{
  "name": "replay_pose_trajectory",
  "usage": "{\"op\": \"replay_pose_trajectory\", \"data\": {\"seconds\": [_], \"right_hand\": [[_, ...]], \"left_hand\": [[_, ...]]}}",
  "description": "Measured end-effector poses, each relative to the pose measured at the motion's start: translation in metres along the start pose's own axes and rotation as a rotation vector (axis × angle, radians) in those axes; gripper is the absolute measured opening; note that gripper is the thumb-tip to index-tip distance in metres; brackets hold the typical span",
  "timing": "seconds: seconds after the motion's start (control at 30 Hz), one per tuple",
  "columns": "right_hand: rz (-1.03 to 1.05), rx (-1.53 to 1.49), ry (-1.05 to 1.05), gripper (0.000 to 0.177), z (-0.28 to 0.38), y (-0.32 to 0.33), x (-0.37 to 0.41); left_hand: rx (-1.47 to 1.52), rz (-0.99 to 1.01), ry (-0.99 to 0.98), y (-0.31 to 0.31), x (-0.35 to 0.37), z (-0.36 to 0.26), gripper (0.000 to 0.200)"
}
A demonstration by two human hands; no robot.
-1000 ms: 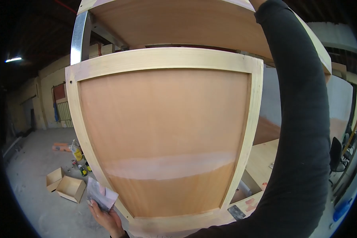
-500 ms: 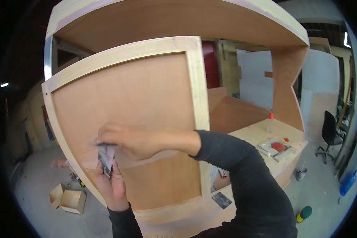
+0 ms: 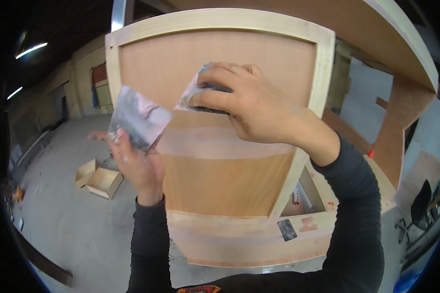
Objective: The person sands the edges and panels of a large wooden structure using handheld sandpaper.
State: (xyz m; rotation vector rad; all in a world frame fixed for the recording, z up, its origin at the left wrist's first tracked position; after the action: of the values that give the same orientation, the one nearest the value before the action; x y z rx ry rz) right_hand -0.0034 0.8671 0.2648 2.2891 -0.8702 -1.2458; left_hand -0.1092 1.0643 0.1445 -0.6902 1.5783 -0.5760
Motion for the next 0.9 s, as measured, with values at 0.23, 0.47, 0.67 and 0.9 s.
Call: {"op": "replay_pose_trajectory", "data": {"seconds": [0.23,0.47,0.67,0.9], "right_hand": [[-0.003,0.146,0.304,0.031,0.014,-0.028,-0.040],[0.005,0.530,0.367,0.053,-0.083,0.026,-0.070],[-0.174,0.731,0.432,0.035,-0.186,0.132,-0.156],[-0.107,0.779,0.325,0.039,-0.237,0.133,-0.202]], "left_hand": [[-0.168,0.029,-0.112,-0.001,-0.005,0.030,0.028],[-0.110,-0.145,-0.288,0.023,-0.028,-0.007,0.039],[-0.184,-0.248,-0.176,0.035,-0.002,0.007,0.043],[-0.254,-0.341,-0.145,0.055,0.010,0.012,0.044]]}}
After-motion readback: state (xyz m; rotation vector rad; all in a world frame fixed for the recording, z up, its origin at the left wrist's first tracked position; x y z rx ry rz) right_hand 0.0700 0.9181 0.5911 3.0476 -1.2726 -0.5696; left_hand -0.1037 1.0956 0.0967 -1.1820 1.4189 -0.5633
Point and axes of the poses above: each hand's wrist, its own x-axis away from the middle knuckle, its own y-axis out of the back of the hand, z = x × y, the point moved 2 cm from there along -x, towards the middle knuckle
